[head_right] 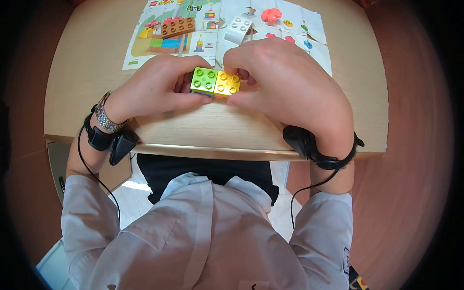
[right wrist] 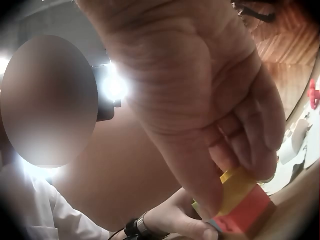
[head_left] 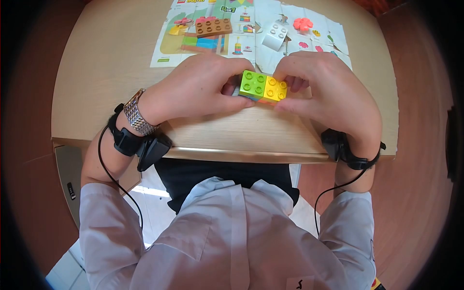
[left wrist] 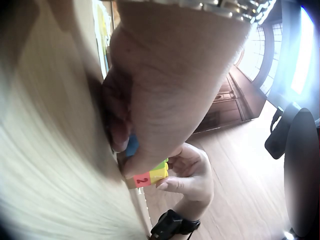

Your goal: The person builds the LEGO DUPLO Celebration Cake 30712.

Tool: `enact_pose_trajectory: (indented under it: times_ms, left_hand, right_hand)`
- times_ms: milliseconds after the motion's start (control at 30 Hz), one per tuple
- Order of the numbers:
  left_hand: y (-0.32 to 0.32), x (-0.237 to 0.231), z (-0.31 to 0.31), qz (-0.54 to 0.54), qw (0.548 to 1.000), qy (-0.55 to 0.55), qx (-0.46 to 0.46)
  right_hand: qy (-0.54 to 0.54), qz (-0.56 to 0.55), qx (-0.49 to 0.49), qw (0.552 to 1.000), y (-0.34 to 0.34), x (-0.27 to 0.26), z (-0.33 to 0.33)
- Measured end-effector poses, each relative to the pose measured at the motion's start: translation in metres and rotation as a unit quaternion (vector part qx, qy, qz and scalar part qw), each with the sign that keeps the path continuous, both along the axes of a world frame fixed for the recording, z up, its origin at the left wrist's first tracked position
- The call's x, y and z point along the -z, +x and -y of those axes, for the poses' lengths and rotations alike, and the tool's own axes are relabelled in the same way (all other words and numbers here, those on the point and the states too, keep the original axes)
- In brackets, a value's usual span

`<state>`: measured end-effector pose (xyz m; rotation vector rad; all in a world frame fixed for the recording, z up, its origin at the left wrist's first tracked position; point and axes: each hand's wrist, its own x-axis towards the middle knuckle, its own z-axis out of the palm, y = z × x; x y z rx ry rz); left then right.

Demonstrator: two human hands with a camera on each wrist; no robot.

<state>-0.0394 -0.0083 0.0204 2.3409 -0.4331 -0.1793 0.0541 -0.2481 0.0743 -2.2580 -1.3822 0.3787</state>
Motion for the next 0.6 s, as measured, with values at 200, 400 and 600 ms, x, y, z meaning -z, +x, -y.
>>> enact_pose_trajectory:
  times_ms: [200,400,600]
  left_hand:
    - [0.000,-0.001,-0.002,0.013,1.000,-0.011,0.003]
    - [0.000,0.004,-0.005,0.027,0.999,-0.016,0.005]
    - [-0.001,0.006,-0.003,0.045,0.999,-0.010,0.008]
  right_hand:
    - [-0.032,-0.001,0.014,0.999,-0.004,0.001,-0.002]
    - [0.064,0.085,-0.002,0.994,-0.037,-0.015,0.017]
    - [-0.105,0.010,-0.035,0.994,-0.064,0.015,0.037]
